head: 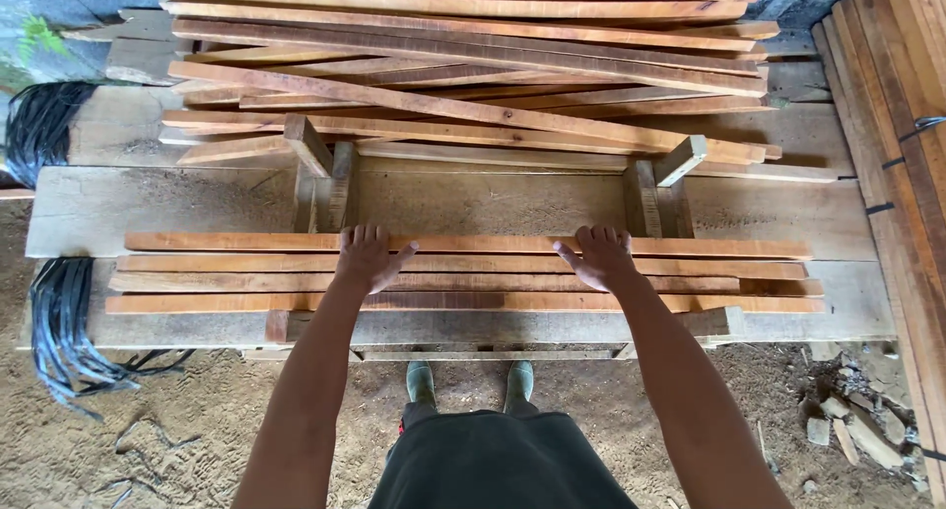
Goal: Organizing thin wooden slats and securing them into a bundle using a plastic tie.
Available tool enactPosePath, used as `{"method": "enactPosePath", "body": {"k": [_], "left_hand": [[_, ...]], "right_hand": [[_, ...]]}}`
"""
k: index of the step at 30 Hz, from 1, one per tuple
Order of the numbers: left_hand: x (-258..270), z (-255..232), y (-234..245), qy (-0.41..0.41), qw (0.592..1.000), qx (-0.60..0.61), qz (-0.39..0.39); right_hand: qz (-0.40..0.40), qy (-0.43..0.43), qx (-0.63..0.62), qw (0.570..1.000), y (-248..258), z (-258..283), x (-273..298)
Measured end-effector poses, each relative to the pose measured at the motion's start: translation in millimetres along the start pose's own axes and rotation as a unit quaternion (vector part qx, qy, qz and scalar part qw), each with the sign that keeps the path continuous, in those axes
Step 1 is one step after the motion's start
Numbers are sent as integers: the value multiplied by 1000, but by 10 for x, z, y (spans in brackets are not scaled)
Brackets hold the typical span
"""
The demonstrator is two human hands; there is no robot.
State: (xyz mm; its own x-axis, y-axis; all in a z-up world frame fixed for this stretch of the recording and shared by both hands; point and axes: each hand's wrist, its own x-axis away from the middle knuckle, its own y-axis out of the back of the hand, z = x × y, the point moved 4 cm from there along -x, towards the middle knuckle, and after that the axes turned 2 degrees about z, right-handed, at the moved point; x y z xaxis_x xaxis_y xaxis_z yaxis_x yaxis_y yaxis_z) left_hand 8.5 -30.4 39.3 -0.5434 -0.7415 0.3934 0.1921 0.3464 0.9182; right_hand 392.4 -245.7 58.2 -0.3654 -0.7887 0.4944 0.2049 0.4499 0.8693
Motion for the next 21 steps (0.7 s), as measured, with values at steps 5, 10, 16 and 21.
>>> {"method": "enactPosePath", "body": {"k": [5, 10, 16, 21], "left_hand": [[12, 52, -198, -20, 998, 0, -63], [-32, 101, -373, -46, 986, -7, -158], [299, -76, -97, -48, 963, 51, -260], [146, 26, -313, -73, 927, 46, -365]], "right_hand": [[-25, 4, -15, 1000, -55, 0, 144], [-87, 18, -20, 996, -280, -49, 91], [-374, 82, -50, 923, -304, -20, 300], [-378, 53, -43, 923, -292, -26, 289]]}}
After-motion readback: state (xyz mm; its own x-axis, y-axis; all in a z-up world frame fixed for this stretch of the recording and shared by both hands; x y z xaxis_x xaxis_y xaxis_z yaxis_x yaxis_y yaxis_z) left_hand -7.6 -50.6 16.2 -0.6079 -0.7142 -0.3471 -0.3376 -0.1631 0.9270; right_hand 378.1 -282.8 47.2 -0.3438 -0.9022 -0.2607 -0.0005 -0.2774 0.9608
